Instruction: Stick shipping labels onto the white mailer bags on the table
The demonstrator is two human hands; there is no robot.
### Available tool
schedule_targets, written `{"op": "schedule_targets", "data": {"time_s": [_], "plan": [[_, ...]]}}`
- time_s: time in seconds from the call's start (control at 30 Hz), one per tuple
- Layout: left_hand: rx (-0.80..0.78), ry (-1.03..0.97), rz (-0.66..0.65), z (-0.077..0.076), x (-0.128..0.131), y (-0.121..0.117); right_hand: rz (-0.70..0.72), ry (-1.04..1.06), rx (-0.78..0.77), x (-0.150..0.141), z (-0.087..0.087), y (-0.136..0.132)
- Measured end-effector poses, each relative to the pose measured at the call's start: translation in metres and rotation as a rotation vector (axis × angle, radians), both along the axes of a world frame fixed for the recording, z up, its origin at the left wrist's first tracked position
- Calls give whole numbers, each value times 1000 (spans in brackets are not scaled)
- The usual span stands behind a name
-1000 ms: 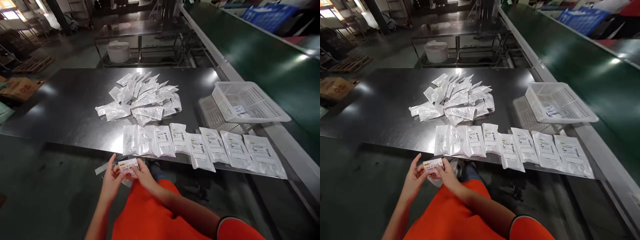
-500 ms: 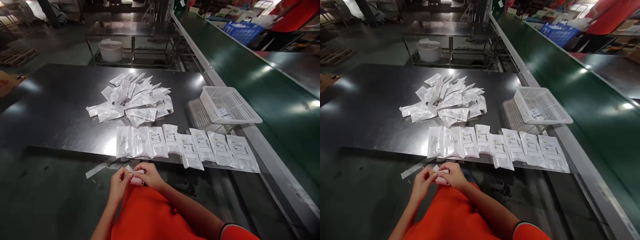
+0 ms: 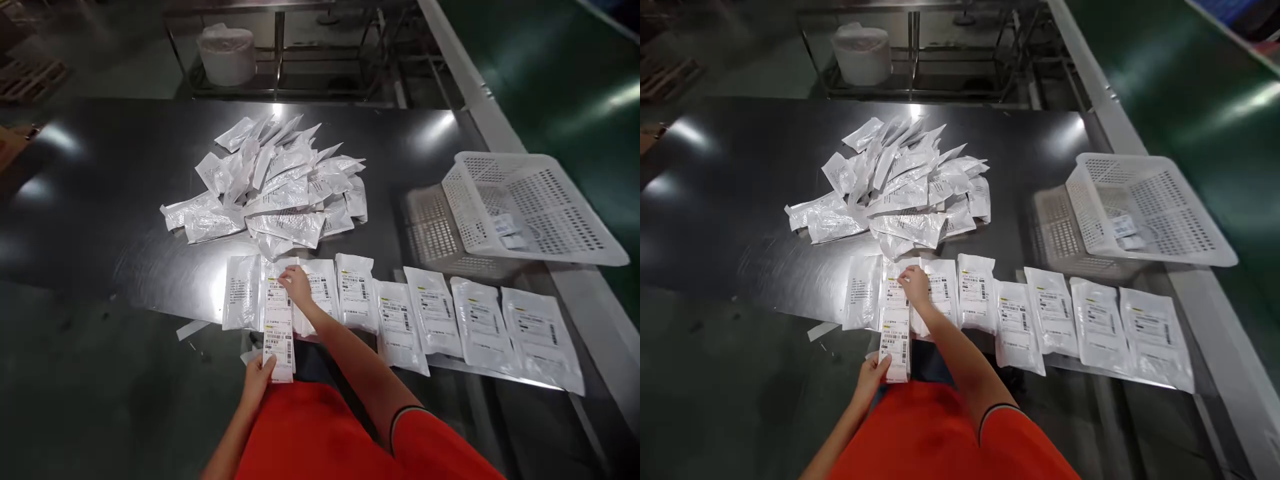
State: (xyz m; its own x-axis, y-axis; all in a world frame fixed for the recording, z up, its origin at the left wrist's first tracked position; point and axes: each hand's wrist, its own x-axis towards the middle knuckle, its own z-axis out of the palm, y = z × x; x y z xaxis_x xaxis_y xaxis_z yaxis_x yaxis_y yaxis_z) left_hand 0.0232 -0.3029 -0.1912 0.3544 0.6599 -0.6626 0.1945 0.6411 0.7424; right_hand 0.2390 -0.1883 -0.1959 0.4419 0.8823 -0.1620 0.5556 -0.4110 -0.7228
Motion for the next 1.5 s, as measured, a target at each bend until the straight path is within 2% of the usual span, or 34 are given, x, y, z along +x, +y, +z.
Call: {"op": "schedule_targets", "data": {"time_s": [0.07, 0.13, 0.23, 0.3, 0.43, 0.57, 0.73, 0.9, 1.0, 1.1, 1.17, 1.27, 1.33, 1.4, 1.5], "plan": [[-45, 4, -8, -15, -1, 0, 26, -118, -36, 4, -15, 14], [-66, 17, -31, -25, -3, -1, 56, -206, -68, 2, -24, 16], [-60, 58, -96, -27, -13, -12, 58, -295, -101, -8, -27, 9], [-49, 86, -147, -18, -24, -23, 97, -368, -112, -21, -28, 0], [53, 165, -166, 11, -51, -39, 329, -453, -160, -54, -38, -16], [144, 282, -84, 36, -66, -31, 361, -435, -221, -69, -50, -20], [212, 359, 18, 56, -48, -8, 407, -408, -176, -59, -51, -19], [299, 369, 44, 64, -30, 7, 443, -391, -93, -45, -49, -55], [338, 345, 13, 60, -32, 16, 421, -370, -95, -43, -39, -65], [319, 286, -93, 58, -40, 29, 316, -286, -103, -43, -12, -54], [307, 234, -166, 58, -47, 40, 254, -110, -17, -46, 12, -44], [322, 153, -273, 54, -63, 54, 214, 385, 150, -60, 44, -40], [316, 100, -340, 47, -76, 59, 161, 642, 172, -78, 57, -42], [295, 61, -365, 39, -88, 63, 86, 733, 147, -98, 65, -46], [251, 45, -269, 37, -101, 74, 40, 709, 107, -124, 71, -54]]}}
